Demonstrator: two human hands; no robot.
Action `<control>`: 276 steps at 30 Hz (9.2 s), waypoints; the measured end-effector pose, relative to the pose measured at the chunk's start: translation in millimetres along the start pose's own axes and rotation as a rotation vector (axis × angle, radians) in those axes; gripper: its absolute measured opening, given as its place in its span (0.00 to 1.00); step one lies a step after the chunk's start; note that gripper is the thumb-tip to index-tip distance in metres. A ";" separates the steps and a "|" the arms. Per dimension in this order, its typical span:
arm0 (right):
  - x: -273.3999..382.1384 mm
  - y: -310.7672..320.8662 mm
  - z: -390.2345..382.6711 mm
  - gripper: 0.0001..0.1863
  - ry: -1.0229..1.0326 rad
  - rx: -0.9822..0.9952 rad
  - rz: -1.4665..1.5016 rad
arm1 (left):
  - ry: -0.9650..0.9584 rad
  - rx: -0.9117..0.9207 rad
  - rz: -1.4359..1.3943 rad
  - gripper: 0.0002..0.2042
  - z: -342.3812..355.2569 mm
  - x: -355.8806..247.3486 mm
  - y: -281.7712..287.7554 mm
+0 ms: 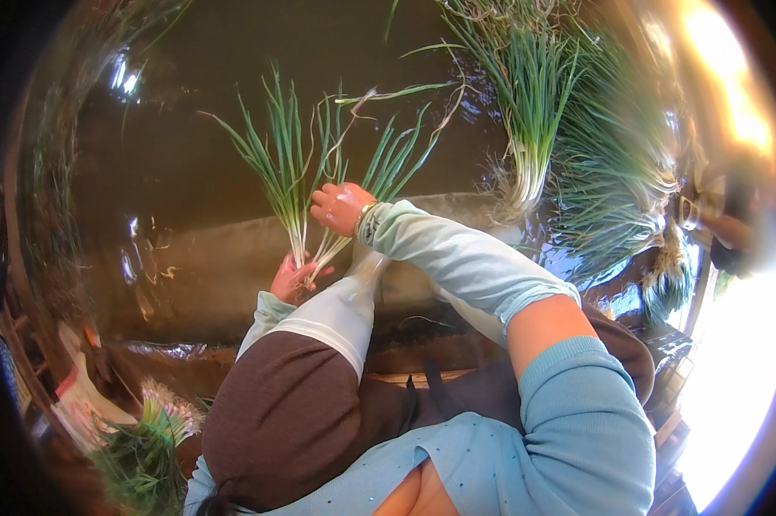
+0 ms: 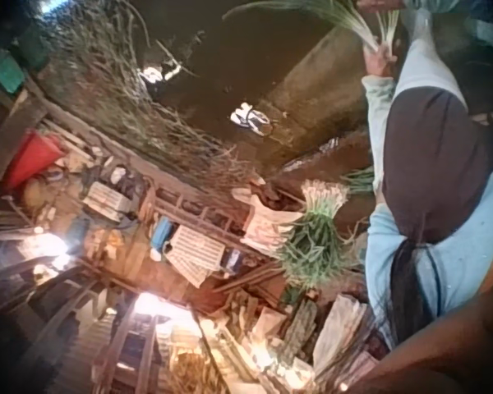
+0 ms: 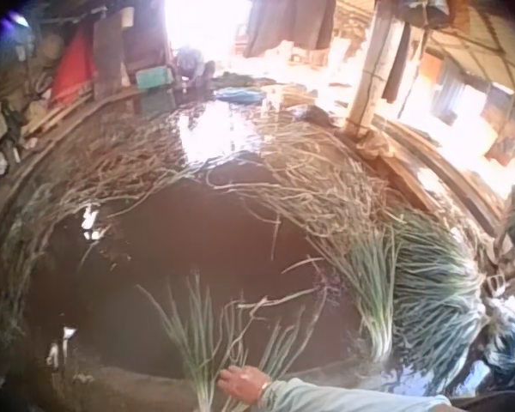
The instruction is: The person sits in a shallow water basin and repeatedly washes bundles of green onions by hand. They rinse the roots and leaves, shake off excess water, and place the cleaned bundles onto a nearby pile.
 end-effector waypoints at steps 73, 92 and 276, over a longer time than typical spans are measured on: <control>6.8 -18.9 -24.1 0.06 -0.430 -0.092 -0.192 | -0.285 -0.061 0.106 0.12 15.3 3.2 -32.3; -7.0 10.7 -11.5 0.12 -0.321 -0.282 -0.041 | -0.253 -0.072 0.131 0.11 16.9 4.4 -38.4; 28.9 -36.2 -1.4 0.11 -0.647 -0.257 -0.242 | -0.232 -0.092 -0.053 0.10 24.6 11.8 -36.1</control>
Point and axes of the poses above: each hand's wrist, its own z-axis towards the middle knuckle, its own y-axis out of the back of the hand, x = y × z, the point moved 1 cm from there along z, towards the middle knuckle, and after that the axes turned 8 degrees about -z, right-handed, at the moved point
